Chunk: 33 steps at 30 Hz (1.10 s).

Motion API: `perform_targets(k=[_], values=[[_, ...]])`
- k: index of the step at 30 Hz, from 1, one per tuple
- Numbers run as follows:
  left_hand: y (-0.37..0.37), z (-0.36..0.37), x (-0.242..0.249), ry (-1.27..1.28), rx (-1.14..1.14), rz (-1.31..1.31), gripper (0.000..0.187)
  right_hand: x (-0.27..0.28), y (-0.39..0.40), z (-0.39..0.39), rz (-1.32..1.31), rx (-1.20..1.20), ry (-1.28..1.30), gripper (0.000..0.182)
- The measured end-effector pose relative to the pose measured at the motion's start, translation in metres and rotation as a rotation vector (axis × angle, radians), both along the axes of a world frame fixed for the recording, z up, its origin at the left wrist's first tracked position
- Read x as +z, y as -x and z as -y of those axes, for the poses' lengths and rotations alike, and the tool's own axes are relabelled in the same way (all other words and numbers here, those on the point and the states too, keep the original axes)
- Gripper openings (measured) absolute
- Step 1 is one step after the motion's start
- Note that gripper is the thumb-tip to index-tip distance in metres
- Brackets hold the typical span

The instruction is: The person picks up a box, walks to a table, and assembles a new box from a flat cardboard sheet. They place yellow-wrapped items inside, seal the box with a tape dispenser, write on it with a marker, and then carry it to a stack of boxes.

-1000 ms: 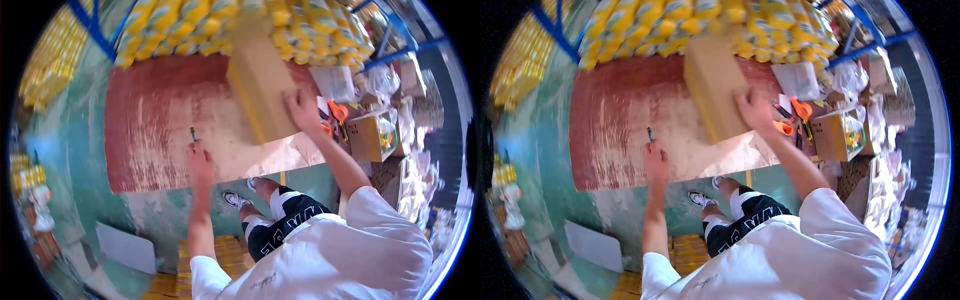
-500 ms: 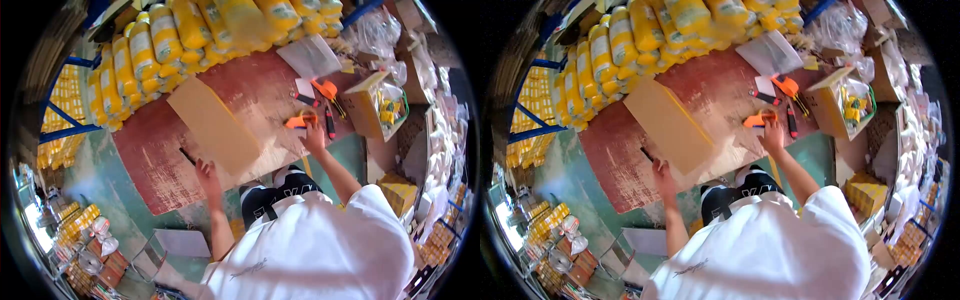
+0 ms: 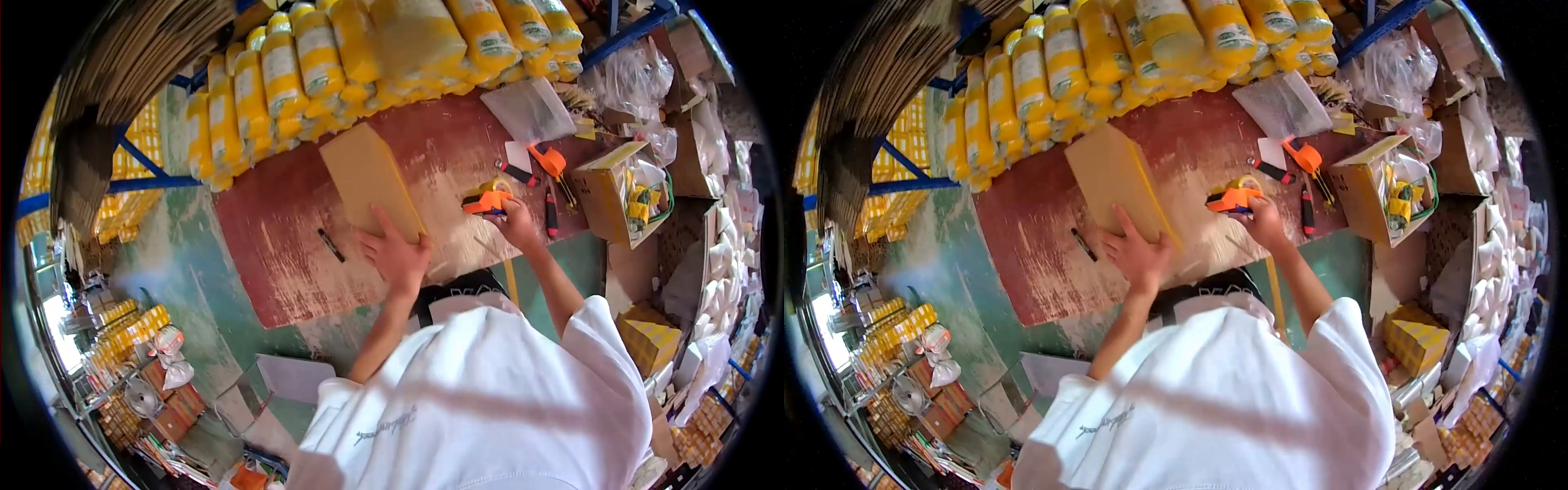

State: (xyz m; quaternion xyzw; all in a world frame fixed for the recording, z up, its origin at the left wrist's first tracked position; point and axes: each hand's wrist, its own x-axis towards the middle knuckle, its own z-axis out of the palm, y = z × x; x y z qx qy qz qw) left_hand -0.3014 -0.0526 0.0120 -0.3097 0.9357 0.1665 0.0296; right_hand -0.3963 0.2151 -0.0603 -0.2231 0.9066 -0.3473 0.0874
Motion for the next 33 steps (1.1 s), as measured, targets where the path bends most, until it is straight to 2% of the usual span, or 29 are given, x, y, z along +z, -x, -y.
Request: perform_targets(k=[2, 3, 6, 8, 9, 12, 15, 17, 18, 21, 24, 25, 27, 30, 33], values=[[-0.017, 0.012, -0.008, -0.029, -0.086, -0.097, 0.114, 0.045, -0.015, 0.019, 0.358, -0.063, -0.038, 0.041], [-0.023, 0.019, -0.009, -0.039, -0.126, -0.151, 0.114, 0.064, -0.019, 0.029, 0.429, -0.012, 0.073, 0.04], [-0.034, 0.028, -0.008, -0.002, -0.148, -0.26, 0.086, 0.107, -0.023, 0.06, 0.726, 0.128, 0.357, 0.036], [-0.037, 0.05, -0.011, -0.618, -0.156, -0.362, 0.063, 0.129, -0.023, 0.075, 1.035, 0.172, 0.474, 0.034], [-0.033, 0.058, -0.004, -0.929, -0.159, -0.409, 0.052, 0.136, -0.021, 0.083, 1.037, 0.212, 0.42, 0.033], [-0.022, 0.07, 0.048, -1.567, 0.217, -0.192, 0.035, 0.15, -0.007, 0.101, 1.02, 0.297, 0.242, 0.03], [-0.023, 0.082, 0.037, -1.543, 0.094, -0.157, 0.03, 0.151, 0.01, 0.118, 0.844, 0.352, 0.036, 0.048], [-0.024, 0.086, 0.022, -1.539, 0.189, -0.181, 0.026, 0.151, 0.014, 0.13, 0.629, 0.408, -0.062, 0.064], [-0.025, 0.088, 0.014, -1.536, 0.24, -0.19, 0.024, 0.153, 0.014, 0.138, 0.61, 0.415, -0.092, 0.067], [-0.026, 0.093, -0.004, -0.942, 0.085, -0.409, 0.019, 0.144, 0.019, 0.158, 0.55, 0.413, -0.168, 0.076], [-0.02, 0.122, -0.008, -0.584, 0.123, -0.596, 0.021, 0.169, 0.043, 0.166, 0.464, 0.546, -0.369, 0.072], [-0.018, 0.135, -0.011, -0.614, 0.148, -0.592, 0.023, 0.164, 0.057, 0.16, 0.465, 0.543, -0.407, 0.064], [-0.012, 0.16, -0.015, -0.677, 0.195, -0.587, 0.028, 0.181, 0.075, 0.159, 0.361, 0.585, -0.3, 0.059], [-0.007, 0.177, -0.02, -0.581, 0.256, -0.699, 0.028, 0.191, 0.099, 0.153, 0.342, 0.588, -0.193, 0.057], [-0.013, 0.183, -0.045, -0.819, 0.338, -0.65, 0.026, 0.173, 0.121, 0.143, 0.39, 0.556, -0.308, 0.055]])
